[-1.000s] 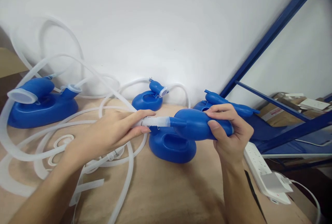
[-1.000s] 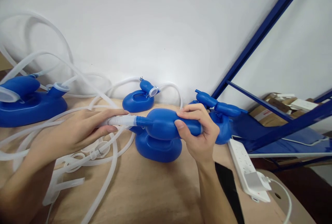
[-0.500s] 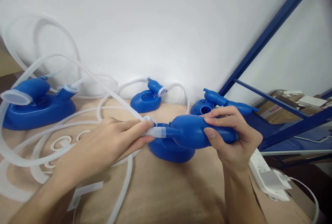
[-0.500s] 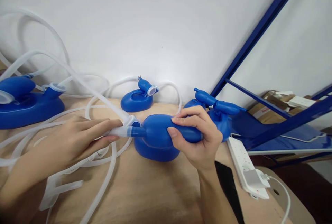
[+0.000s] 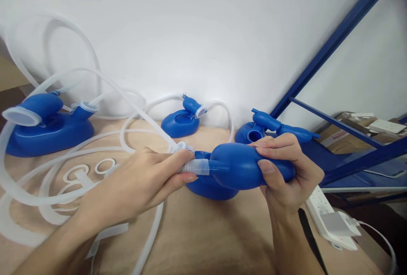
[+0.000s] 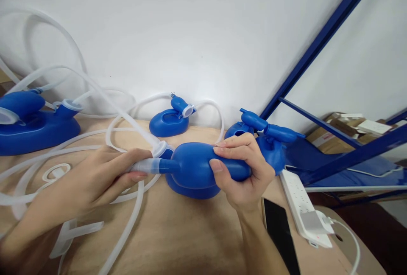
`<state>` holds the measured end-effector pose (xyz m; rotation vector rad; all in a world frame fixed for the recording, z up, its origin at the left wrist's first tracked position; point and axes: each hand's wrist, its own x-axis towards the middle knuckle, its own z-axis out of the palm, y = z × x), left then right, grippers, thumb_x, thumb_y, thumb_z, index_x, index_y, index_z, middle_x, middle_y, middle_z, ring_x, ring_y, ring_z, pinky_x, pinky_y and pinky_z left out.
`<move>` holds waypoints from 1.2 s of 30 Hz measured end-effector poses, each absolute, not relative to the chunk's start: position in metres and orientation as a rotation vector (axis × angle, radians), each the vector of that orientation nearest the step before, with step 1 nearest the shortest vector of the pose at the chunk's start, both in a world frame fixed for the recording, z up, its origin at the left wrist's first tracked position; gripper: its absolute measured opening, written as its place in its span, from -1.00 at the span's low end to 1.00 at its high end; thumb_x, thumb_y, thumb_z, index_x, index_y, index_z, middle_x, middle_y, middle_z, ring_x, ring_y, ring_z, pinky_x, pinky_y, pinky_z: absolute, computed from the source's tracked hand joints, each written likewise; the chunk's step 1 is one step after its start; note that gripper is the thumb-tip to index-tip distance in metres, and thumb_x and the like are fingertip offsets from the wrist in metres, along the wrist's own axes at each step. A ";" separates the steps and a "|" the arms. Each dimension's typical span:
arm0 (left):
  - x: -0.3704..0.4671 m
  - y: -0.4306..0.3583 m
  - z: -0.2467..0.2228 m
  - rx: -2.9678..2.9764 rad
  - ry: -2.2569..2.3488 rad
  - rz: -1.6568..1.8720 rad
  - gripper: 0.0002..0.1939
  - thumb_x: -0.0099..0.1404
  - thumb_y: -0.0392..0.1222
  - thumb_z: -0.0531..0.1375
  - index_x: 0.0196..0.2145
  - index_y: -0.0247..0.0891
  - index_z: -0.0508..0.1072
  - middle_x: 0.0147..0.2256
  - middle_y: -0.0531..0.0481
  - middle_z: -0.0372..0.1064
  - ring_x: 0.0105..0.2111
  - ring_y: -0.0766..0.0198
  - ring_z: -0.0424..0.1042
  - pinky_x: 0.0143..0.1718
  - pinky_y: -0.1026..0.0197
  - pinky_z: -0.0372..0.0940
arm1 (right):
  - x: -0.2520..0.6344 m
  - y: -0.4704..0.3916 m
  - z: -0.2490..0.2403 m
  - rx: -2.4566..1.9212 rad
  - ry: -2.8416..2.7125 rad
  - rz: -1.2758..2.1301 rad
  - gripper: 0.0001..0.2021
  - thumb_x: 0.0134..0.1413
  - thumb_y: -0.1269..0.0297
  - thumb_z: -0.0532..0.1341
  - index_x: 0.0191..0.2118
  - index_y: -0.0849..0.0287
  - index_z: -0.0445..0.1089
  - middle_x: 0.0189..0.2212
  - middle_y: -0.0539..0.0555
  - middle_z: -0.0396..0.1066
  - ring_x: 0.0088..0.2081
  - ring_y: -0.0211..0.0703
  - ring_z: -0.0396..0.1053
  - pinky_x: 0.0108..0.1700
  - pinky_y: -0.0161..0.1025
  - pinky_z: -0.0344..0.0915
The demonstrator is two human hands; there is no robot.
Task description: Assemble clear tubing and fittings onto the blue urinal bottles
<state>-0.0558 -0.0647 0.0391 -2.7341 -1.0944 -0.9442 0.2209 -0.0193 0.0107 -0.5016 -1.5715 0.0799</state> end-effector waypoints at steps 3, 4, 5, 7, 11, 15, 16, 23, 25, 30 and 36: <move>-0.054 -0.069 0.040 -2.745 -1.034 -0.931 -0.45 0.67 0.05 -0.19 -0.24 -0.24 0.47 -0.58 0.09 0.35 -0.63 0.32 0.30 -0.56 0.26 0.08 | 0.223 -0.020 0.011 -0.468 -1.601 0.146 -0.90 0.15 0.29 0.41 -0.20 0.01 0.65 -0.33 0.03 0.50 -0.31 -0.05 0.49 -0.25 0.01 0.53; -0.053 -0.070 0.041 -2.745 -1.017 -0.934 -0.43 0.67 0.05 -0.20 -0.27 -0.24 0.47 -0.57 0.08 0.35 -0.63 0.33 0.28 -0.55 0.26 0.08 | 0.224 -0.020 0.012 -0.457 -1.615 0.159 -0.89 0.15 0.29 0.41 -0.19 0.01 0.65 -0.33 0.03 0.50 -0.32 -0.04 0.50 -0.25 0.02 0.53; -0.052 -0.070 0.041 -2.746 -1.007 -0.931 -0.41 0.67 0.05 -0.21 -0.29 -0.24 0.47 -0.57 0.08 0.34 -0.63 0.33 0.27 -0.55 0.26 0.08 | 0.224 -0.020 0.012 -0.443 -1.628 0.156 -0.88 0.14 0.30 0.41 -0.18 0.02 0.65 -0.32 0.03 0.50 -0.32 -0.04 0.50 -0.25 0.02 0.54; -0.051 -0.069 0.041 -2.750 -1.009 -0.908 -0.39 0.67 0.06 -0.23 -0.31 -0.24 0.46 -0.58 0.10 0.31 -0.63 0.33 0.25 -0.55 0.26 0.07 | 0.225 -0.020 0.014 -0.427 -1.644 0.123 -0.87 0.12 0.31 0.42 -0.18 0.03 0.65 -0.32 0.04 0.51 -0.33 -0.05 0.50 -0.26 0.02 0.55; -0.047 -0.067 0.039 -2.797 -0.996 -0.909 -0.40 0.67 0.08 -0.23 -0.30 -0.23 0.44 -0.59 0.10 0.29 -0.64 0.32 0.22 -0.57 0.25 0.05 | 0.225 -0.021 0.016 -0.410 -1.674 0.055 -0.85 0.09 0.31 0.43 -0.18 0.01 0.64 -0.32 0.04 0.52 -0.36 -0.05 0.50 -0.32 0.03 0.56; -0.043 -0.069 0.039 -2.856 -0.942 -0.977 -0.41 0.66 0.10 -0.21 -0.31 -0.23 0.43 -0.58 0.10 0.30 -0.64 0.33 0.23 -0.55 0.25 0.08 | 0.227 -0.021 0.017 -0.388 -1.674 0.050 -0.88 0.11 0.27 0.42 -0.20 0.01 0.64 -0.33 0.04 0.52 -0.39 -0.05 0.50 -0.36 0.05 0.57; -0.042 -0.069 0.039 -2.861 -0.951 -0.982 -0.41 0.66 0.10 -0.21 -0.31 -0.22 0.43 -0.57 0.09 0.31 -0.63 0.32 0.24 -0.54 0.25 0.09 | 0.228 -0.021 0.017 -0.393 -1.666 0.044 -0.89 0.11 0.25 0.42 -0.21 0.00 0.63 -0.34 0.04 0.52 -0.39 -0.05 0.50 -0.37 0.05 0.57; -0.039 -0.064 0.033 -2.927 -1.039 -0.959 -0.38 0.64 0.17 -0.21 -0.30 -0.22 0.43 -0.59 0.09 0.28 -0.64 0.32 0.19 -0.58 0.27 0.02 | 0.232 -0.021 0.017 -0.379 -1.686 -0.097 -0.81 0.03 0.28 0.43 -0.19 -0.04 0.64 -0.34 0.04 0.51 -0.45 -0.08 0.45 -0.44 0.05 0.60; -0.038 -0.064 0.033 -2.969 -1.029 -0.942 -0.38 0.64 0.18 -0.23 -0.30 -0.23 0.42 -0.60 0.09 0.28 -0.65 0.32 0.19 -0.59 0.28 0.03 | 0.232 -0.021 0.019 -0.361 -1.700 -0.136 -0.78 0.03 0.29 0.42 -0.16 -0.07 0.64 -0.35 0.04 0.50 -0.46 -0.08 0.44 -0.45 0.03 0.61; -0.032 -0.065 0.033 -3.074 -1.068 -0.923 -0.35 0.62 0.23 -0.23 -0.27 -0.24 0.45 -0.56 0.07 0.31 -0.61 0.31 0.26 -0.56 0.28 0.09 | 0.241 -0.022 0.029 -0.228 -1.757 -0.275 -0.81 0.06 0.26 0.43 -0.16 0.01 0.65 -0.36 0.05 0.51 -0.47 -0.09 0.48 -0.50 -0.02 0.63; -0.022 -0.047 0.016 -3.195 -0.991 -1.045 -0.33 0.59 0.30 -0.18 -0.29 -0.25 0.46 -0.48 0.03 0.37 -0.52 0.30 0.33 -0.50 0.29 0.14 | 0.260 -0.033 0.036 -0.304 -2.030 -0.454 -0.76 -0.12 0.37 0.52 -0.28 -0.05 0.63 -0.30 -0.02 0.56 -0.44 -0.09 0.53 -0.40 0.02 0.69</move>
